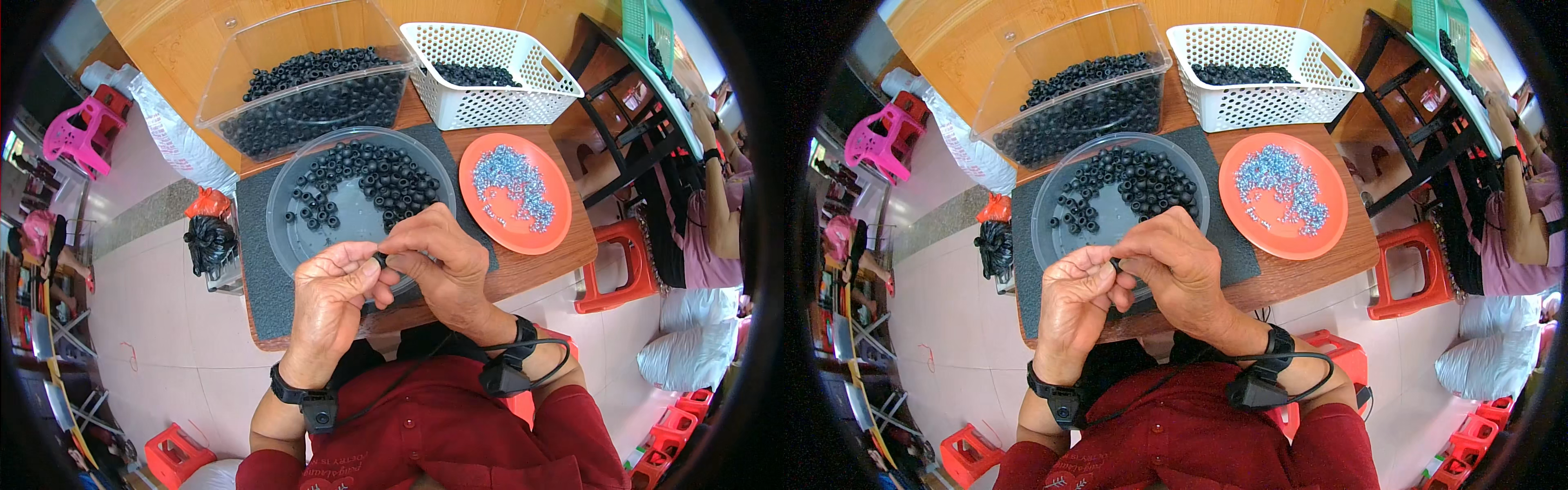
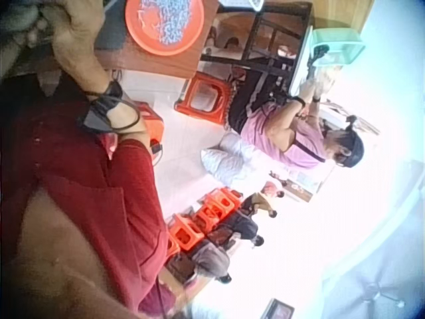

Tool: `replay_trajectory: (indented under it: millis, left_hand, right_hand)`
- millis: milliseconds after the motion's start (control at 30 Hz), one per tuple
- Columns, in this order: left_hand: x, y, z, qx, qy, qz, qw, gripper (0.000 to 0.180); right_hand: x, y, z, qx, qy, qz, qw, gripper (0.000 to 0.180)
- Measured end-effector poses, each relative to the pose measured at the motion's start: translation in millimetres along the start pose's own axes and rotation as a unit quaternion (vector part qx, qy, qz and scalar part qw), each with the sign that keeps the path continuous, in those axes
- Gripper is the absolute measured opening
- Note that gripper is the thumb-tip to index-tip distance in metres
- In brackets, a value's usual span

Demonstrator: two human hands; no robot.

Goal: Inserting small metal pins into plastic rings manually.

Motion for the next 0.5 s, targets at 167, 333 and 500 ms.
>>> replay_trajectory:
  millis: [167, 333, 500]
  left_hand:
    - [-1.3, 0.0, 2.9, 0.004, -0.003, -0.004, 1.0, 0.02]
    - [3.5, 1.2, 3.5, 0.02, -0.018, -0.006, 1.0, 0.018]
    - [7.9, 2.3, 0.0, 0.017, -0.029, -0.012, 0.999, 0.017]
  right_hand:
    - [1.7, 4.0, -0.2, 0.005, 0.004, -0.005, 1.0, 0.014]
    - [1.9, 4.0, 0.7, 0.015, 0.001, -0.002, 1.0, 0.014]
    - [1.4, 5.3, 1.3, 0.03, -0.01, 0.003, 0.999, 0.016]
Point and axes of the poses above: each hand's wrist, its own y-axis away from the middle knuckle, its own x-axis out of the palm, z = x × y, the point moved 1 cm from there along -y, towards the middle knuckle, and after that the axes turned 2 degrees about y, right-handed, at the moved point
